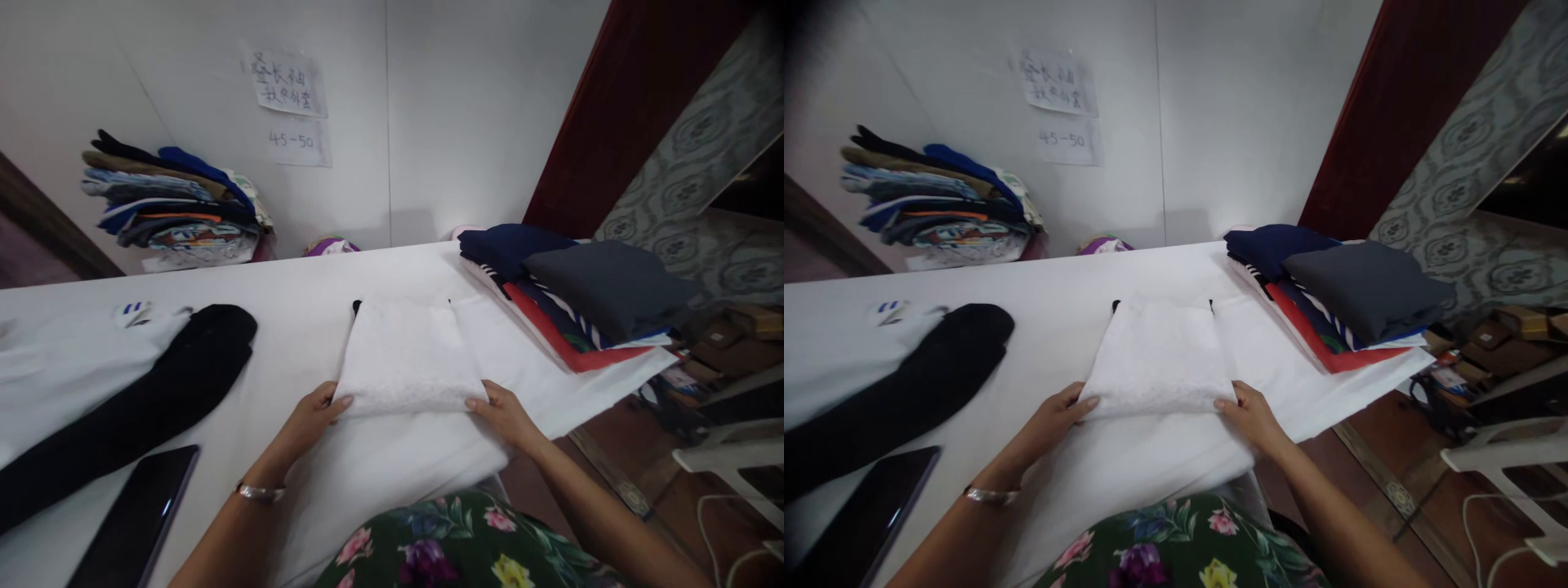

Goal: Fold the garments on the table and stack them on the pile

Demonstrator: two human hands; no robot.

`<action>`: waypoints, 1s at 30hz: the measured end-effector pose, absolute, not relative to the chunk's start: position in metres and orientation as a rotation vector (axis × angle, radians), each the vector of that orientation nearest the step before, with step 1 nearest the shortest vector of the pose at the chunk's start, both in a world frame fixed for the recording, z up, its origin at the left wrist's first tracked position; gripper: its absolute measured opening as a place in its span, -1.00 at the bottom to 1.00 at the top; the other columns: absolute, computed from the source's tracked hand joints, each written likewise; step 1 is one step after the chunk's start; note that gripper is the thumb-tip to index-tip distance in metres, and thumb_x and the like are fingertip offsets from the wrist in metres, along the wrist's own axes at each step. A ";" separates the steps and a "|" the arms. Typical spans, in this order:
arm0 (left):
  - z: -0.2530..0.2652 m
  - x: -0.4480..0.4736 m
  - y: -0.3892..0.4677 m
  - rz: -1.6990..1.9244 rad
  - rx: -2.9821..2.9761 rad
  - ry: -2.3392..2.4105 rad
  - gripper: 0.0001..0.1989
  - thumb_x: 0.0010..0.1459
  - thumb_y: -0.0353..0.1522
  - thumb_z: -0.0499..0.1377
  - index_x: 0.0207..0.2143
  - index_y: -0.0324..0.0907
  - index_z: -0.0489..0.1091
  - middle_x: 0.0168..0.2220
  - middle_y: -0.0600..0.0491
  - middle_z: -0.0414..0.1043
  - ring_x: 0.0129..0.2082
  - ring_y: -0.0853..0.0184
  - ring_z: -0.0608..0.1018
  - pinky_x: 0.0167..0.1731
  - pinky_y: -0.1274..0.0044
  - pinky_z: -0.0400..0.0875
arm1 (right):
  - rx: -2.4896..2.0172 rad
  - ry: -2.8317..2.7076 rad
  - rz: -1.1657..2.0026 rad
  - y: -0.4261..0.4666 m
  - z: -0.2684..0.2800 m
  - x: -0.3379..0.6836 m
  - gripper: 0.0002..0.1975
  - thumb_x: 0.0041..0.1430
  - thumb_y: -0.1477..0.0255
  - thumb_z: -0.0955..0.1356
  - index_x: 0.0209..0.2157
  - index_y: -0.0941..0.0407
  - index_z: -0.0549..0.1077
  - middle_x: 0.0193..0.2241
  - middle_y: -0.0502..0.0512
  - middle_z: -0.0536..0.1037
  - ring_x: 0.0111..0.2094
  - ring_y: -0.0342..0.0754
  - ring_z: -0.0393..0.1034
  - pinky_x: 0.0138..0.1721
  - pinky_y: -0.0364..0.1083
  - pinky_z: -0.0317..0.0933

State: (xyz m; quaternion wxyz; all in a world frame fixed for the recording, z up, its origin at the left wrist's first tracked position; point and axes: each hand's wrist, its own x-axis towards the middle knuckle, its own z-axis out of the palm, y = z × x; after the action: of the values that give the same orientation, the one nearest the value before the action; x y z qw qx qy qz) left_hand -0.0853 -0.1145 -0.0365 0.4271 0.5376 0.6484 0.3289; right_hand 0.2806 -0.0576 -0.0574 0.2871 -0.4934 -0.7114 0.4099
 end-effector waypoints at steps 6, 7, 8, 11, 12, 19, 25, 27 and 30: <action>-0.036 -0.087 -0.117 0.833 1.363 1.607 -0.63 -0.01 -0.06 0.17 -0.29 -0.14 0.47 -0.23 0.01 0.43 -0.35 0.26 0.45 -0.46 0.52 0.35 | -1.356 -1.967 1.137 -0.056 -0.057 0.286 -0.63 0.08 0.11 0.35 -0.49 0.14 0.54 -0.38 0.11 0.46 -0.35 -0.01 0.34 -0.33 -0.09 0.19; -0.034 -0.087 -0.118 0.836 1.359 1.604 -0.63 -0.02 -0.06 0.19 -0.29 -0.14 0.48 -0.22 -0.01 0.43 -0.34 0.25 0.45 -0.46 0.52 0.34 | -1.345 -1.933 1.195 -0.055 -0.055 0.286 -0.64 0.06 0.10 0.36 -0.46 0.14 0.55 -0.36 0.12 0.48 -0.33 0.01 0.35 -0.31 -0.08 0.19; -0.032 -0.086 -0.119 0.839 1.349 1.606 -0.62 -0.04 -0.06 0.20 -0.29 -0.14 0.48 -0.21 -0.01 0.44 -0.33 0.24 0.45 -0.46 0.52 0.33 | -1.336 -1.889 1.252 -0.054 -0.053 0.287 -0.64 0.04 0.10 0.37 -0.41 0.13 0.56 -0.34 0.12 0.50 -0.30 0.03 0.36 -0.28 -0.07 0.20; -0.026 -0.081 -0.117 0.867 1.281 1.688 -0.58 -0.04 0.01 0.17 -0.36 -0.15 0.46 -0.33 0.03 0.44 -0.38 0.24 0.44 -0.46 0.51 0.30 | -1.341 -1.749 1.312 -0.046 -0.048 0.287 -0.60 0.02 0.07 0.38 -0.31 0.12 0.55 -0.31 0.11 0.53 -0.24 0.06 0.36 -0.20 -0.05 0.21; -0.024 -0.079 -0.115 0.891 1.262 1.754 -0.56 -0.02 0.04 0.14 -0.40 -0.16 0.45 -0.38 0.04 0.43 -0.40 0.24 0.43 -0.45 0.50 0.29 | -1.363 -1.703 1.285 -0.042 -0.047 0.285 -0.59 0.01 0.06 0.38 -0.31 0.12 0.55 -0.32 0.10 0.53 -0.24 0.06 0.36 -0.20 -0.05 0.20; -0.020 -0.066 -0.067 0.910 1.267 2.063 -0.59 0.13 -0.04 0.04 -0.56 -0.14 0.35 -0.48 0.01 0.43 -0.41 0.22 0.43 -0.38 0.46 0.22 | -1.483 -1.493 1.254 -0.004 -0.042 0.251 -0.56 -0.03 0.06 0.40 -0.23 0.10 0.50 -0.30 0.10 0.56 -0.24 0.07 0.39 -0.22 -0.04 0.21; -0.037 -0.063 -0.048 0.985 1.135 2.045 -0.66 0.08 -0.16 0.13 -0.64 -0.13 0.22 -0.60 0.11 0.30 -0.53 0.32 0.35 -0.49 0.51 0.16 | -1.500 -1.474 1.226 0.016 -0.050 0.236 -0.61 -0.02 0.06 0.37 -0.43 0.14 0.46 -0.48 0.05 0.51 -0.40 -0.01 0.33 -0.38 -0.08 0.16; -0.042 -0.062 -0.051 1.023 1.108 2.046 -0.70 0.08 -0.18 0.13 -0.60 -0.13 0.22 -0.59 0.12 0.29 -0.51 0.33 0.35 -0.49 0.52 0.16 | -1.494 -1.507 1.126 0.017 -0.054 0.236 -0.63 -0.04 0.07 0.36 -0.48 0.12 0.42 -0.55 -0.01 0.45 -0.45 -0.05 0.27 -0.42 -0.10 0.12; -0.043 -0.065 -0.051 1.058 1.076 2.003 -0.75 0.06 -0.20 0.15 -0.56 -0.14 0.25 -0.55 0.12 0.32 -0.48 0.32 0.37 -0.46 0.52 0.19 | -1.505 -1.576 1.043 0.020 -0.055 0.239 -0.64 -0.05 0.07 0.36 -0.56 0.09 0.33 -0.63 -0.08 0.34 -0.51 -0.11 0.16 -0.47 -0.13 0.04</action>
State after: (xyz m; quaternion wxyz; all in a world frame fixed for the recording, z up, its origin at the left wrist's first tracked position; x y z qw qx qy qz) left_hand -0.0651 -0.0513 -0.0426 0.3115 0.4078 0.7590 0.4008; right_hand 0.2385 0.0196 -0.0548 0.3550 -0.5824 -0.6100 0.4035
